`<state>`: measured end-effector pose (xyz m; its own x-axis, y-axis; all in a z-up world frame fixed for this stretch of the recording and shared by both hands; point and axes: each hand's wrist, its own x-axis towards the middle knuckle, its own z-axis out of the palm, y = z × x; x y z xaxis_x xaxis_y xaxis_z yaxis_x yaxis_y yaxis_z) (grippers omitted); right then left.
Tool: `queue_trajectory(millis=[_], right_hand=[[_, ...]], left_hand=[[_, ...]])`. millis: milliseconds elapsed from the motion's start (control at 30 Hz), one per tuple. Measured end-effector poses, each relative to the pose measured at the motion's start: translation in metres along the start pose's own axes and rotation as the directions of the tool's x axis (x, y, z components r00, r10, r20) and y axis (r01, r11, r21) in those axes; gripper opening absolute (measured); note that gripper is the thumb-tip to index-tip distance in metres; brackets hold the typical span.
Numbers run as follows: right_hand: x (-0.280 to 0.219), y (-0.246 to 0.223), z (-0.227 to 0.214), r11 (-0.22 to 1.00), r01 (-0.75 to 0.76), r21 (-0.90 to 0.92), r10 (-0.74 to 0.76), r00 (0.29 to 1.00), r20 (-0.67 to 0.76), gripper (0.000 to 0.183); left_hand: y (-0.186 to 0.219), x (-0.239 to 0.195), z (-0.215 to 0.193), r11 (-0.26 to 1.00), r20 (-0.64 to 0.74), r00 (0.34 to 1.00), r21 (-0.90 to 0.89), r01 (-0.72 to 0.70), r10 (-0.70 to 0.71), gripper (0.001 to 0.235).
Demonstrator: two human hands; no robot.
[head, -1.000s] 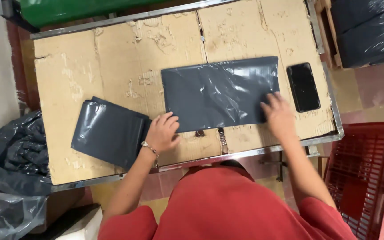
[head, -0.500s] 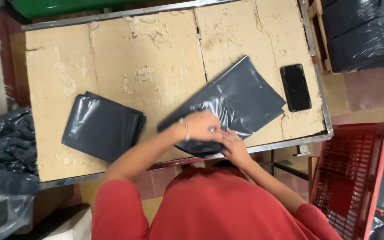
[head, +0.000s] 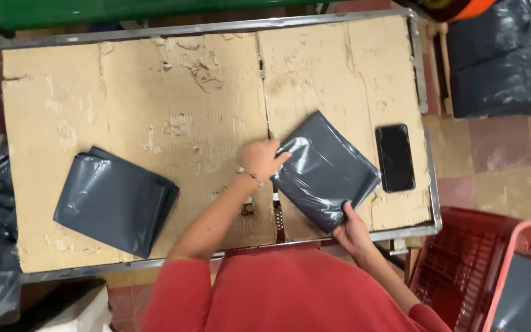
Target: Folding plastic bags and placing them into a storage basket
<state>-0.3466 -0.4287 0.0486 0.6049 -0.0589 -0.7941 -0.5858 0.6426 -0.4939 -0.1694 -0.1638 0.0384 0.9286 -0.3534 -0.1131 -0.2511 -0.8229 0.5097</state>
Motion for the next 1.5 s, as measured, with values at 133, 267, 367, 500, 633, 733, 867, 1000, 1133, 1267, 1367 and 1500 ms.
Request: queue_trajectory(millis=[133,267,367,500,633,733,867,1000,1133,1267,1367,1500], right_hand=[[-0.006,-0.011,0.01,0.994,-0.102,0.049,0.102,0.995,0.009,0.052],[-0.061,-0.03,0.053,0.91,-0.366,-0.195,0.374,0.927,0.007,0.076],[0.0,-0.008,-0.044,0.869,0.17,-0.466,-0.2,0.98,-0.016,0.009],[-0.02,0.004,0.077,0.504,0.646,-0.573,-0.502,0.759,0.414,0.038],[0.033,0.083,0.128,0.758,0.57,-0.316,-0.358,0.769,0.529,0.061],[0.033,0.157,0.214,0.785,0.564,-0.256,-0.306,0.712,0.632,0.057],[-0.008,0.237,0.316,0.7,0.588,-0.405,-0.26,0.738,0.623,0.022],[-0.006,0.273,0.34,0.641,0.6,-0.478,-0.287,0.766,0.575,0.014],[0.039,0.29,0.324,0.626,0.594,-0.505,-0.326,0.787,0.523,0.02],[0.017,0.275,0.332,0.544,0.599,-0.588,-0.298,0.793,0.532,0.041],[-0.057,0.254,0.348,0.044,0.529,-0.847,-0.399,0.787,0.471,0.097],[-0.049,0.235,0.36,-0.341,0.681,-0.648,-0.579,0.391,0.716,0.092]], left_hand=[[0.03,0.02,0.041,0.97,-0.162,0.972,0.144,0.196,-0.172,0.052],[0.067,-0.009,-0.013,0.997,-0.076,0.995,-0.043,0.065,-0.069,0.014],[0.07,-0.073,-0.031,0.924,-0.442,0.842,-0.071,-0.375,0.308,0.027],[0.047,-0.167,-0.135,0.841,-0.673,0.569,0.151,-0.52,0.473,0.014],[-0.054,-0.255,-0.185,0.937,-0.721,0.601,0.299,-0.181,0.346,0.028],[-0.168,-0.304,-0.222,0.944,-0.69,0.709,0.311,0.109,0.145,0.039],[-0.285,-0.342,-0.243,0.874,-0.577,0.766,0.176,0.454,-0.281,0.042],[-0.366,-0.322,-0.183,0.878,-0.565,0.761,0.127,0.461,-0.318,0.05],[-0.391,-0.303,-0.152,0.865,-0.703,0.688,0.221,0.45,-0.179,0.048],[-0.391,-0.292,-0.161,0.888,-0.651,0.745,0.244,0.39,-0.148,0.057],[-0.379,-0.276,-0.172,0.885,-0.348,0.829,-0.005,0.465,-0.437,0.06],[-0.392,-0.24,-0.169,0.846,-0.056,0.844,-0.022,0.533,-0.533,0.074]])
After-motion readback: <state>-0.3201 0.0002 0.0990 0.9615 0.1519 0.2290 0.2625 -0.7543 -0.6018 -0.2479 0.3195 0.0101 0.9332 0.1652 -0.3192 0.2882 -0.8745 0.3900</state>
